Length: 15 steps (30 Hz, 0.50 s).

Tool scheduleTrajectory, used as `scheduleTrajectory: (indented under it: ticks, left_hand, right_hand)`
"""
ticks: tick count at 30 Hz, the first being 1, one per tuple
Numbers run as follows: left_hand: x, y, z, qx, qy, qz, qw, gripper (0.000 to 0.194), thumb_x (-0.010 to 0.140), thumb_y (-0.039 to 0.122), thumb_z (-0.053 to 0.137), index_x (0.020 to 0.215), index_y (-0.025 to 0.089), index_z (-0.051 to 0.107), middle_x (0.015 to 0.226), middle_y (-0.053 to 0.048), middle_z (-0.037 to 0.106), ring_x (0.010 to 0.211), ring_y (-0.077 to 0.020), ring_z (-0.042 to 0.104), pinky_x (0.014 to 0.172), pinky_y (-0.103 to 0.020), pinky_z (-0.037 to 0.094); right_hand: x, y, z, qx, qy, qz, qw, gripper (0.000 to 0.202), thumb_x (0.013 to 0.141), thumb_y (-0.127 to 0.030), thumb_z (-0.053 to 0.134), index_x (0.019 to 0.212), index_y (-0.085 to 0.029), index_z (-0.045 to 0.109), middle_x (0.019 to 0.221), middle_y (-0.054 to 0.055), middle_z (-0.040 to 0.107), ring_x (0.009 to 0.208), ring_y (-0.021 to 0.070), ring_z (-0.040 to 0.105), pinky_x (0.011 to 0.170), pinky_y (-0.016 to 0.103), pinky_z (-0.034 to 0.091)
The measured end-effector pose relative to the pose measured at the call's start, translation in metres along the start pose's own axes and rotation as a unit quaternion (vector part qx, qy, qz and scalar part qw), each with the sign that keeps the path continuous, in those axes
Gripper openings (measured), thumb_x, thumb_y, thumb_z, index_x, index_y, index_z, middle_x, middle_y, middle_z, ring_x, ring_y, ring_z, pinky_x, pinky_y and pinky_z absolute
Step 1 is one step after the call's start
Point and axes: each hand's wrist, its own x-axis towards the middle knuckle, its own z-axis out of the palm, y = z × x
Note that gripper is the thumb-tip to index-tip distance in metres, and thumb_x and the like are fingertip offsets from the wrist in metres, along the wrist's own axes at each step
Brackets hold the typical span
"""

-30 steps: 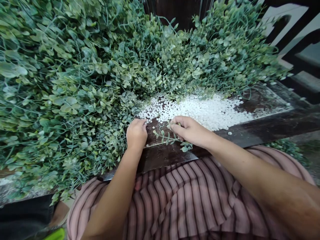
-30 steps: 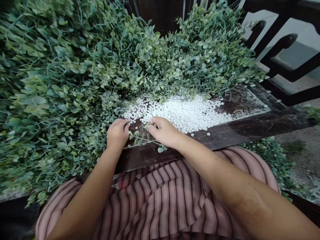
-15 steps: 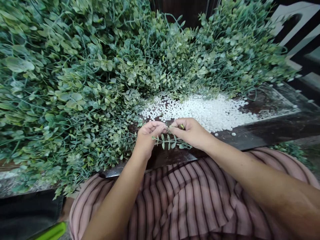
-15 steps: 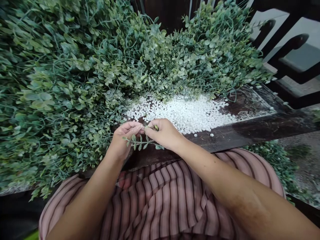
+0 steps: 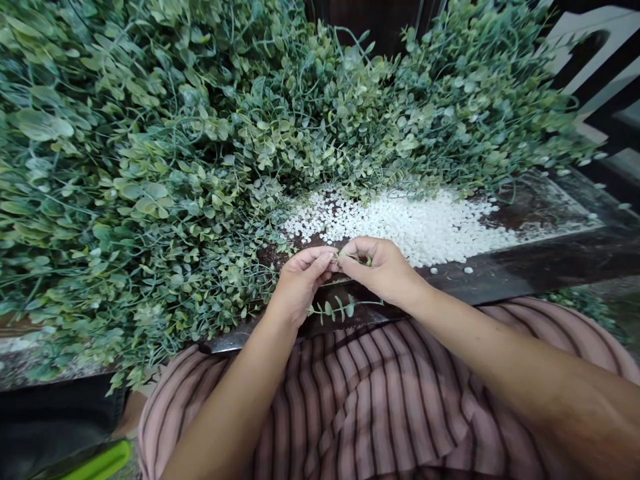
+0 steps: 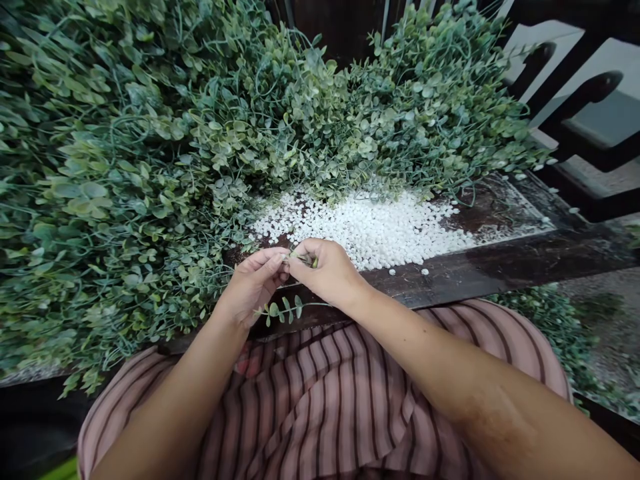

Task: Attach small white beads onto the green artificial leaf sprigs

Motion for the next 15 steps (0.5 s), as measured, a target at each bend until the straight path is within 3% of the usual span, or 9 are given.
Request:
scheduleTrajectory:
  ticks: [15]
  left_hand:
    - [-0.0008,-0.0003,0.0022,-0.052,0.001,-0.04,0.998,0.022,0.054,0.022,0.077,0.07,0.014,0.064,0.061,0.002,0.062,0.056,-0.0038,0.054,0.057,-0.015,0.042]
  right_hand:
    - [-0.0029,0.0013,0.0015,-0.04,0.034,-0.029,0.998,0.013,0.068,-0.025,0.051,0.058,-0.017,0.049,0.056,-0.001,0.05,0.055,0.0086,0.043,0.054,0.021,0.035]
